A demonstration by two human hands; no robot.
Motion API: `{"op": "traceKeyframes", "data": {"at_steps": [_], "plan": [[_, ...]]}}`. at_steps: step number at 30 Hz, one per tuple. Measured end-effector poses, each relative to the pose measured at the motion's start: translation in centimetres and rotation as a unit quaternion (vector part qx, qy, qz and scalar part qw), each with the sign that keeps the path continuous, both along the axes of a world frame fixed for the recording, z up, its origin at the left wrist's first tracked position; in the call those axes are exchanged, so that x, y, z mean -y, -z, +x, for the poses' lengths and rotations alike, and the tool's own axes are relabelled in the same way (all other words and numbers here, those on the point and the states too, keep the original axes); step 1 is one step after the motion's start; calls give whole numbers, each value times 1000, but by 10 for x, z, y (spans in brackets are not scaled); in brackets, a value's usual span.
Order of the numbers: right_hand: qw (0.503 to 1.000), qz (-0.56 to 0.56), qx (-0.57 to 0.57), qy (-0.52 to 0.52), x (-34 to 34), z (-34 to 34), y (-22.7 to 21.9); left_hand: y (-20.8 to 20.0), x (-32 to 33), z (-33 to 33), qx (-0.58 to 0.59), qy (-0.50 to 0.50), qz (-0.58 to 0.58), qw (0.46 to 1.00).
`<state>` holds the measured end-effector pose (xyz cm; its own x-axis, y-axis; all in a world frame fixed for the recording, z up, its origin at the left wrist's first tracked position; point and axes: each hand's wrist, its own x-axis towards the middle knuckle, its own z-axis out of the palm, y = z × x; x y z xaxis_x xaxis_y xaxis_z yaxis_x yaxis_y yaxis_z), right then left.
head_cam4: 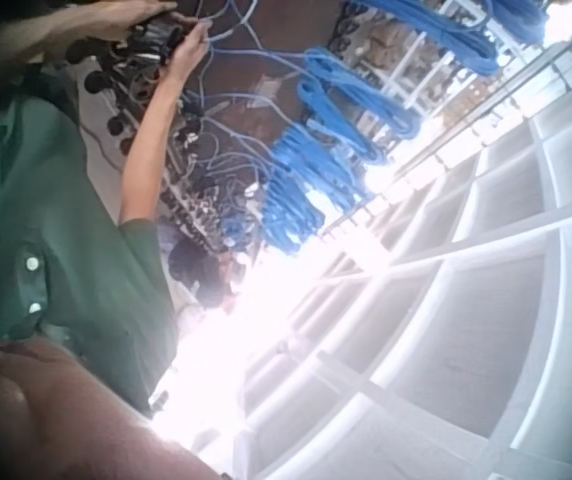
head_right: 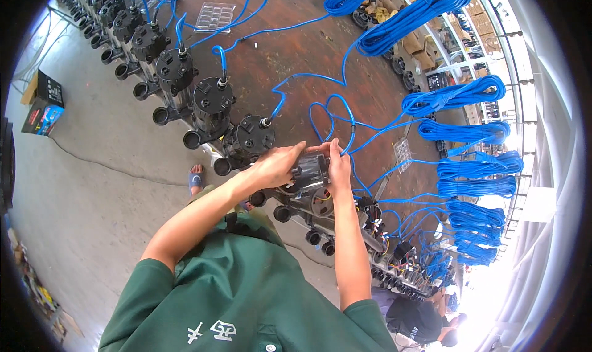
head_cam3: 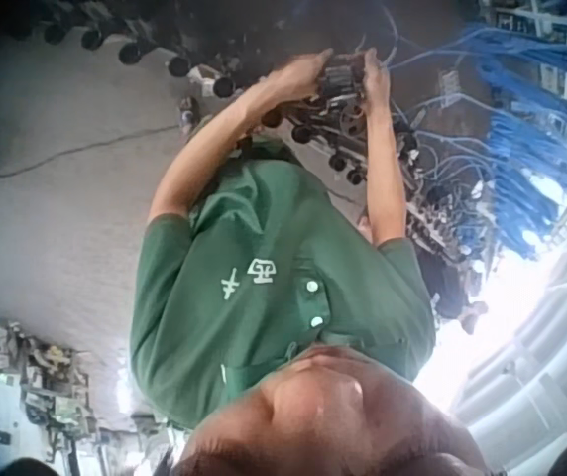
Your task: The person assembles a series of water pumps on a long workbench, connecting wires, hammering components into place, and using a specialized tool to secure parts.
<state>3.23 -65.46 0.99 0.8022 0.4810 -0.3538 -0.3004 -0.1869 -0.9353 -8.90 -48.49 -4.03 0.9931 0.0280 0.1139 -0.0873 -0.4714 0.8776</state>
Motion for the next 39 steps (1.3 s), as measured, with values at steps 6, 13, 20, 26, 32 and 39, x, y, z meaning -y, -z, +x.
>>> {"op": "traceKeyframes", "data": {"at_steps": [6, 13, 20, 26, 32, 39], "plan": [[997, -20, -28, 70, -9, 5, -9, 14, 34, -45, 8, -123, -155, 980], [994, -35, -63, 79, -5, 10, -4, -14, 74, -46, -60, -292, -33, 954], [997, 4, -73, 22, -3, 15, -4, 5, 45, -34, 15, -170, -18, 985], [1000, -6, -4, -3, -12, 2, -7, 14, 29, -31, 74, -96, 191, 974], [978, -61, 183, -76, -7, -10, -3, 29, 32, -41, 83, -143, 36, 986], [969, -80, 224, -69, 4, -18, 1, 29, 32, -40, -40, -178, -116, 976]]}}
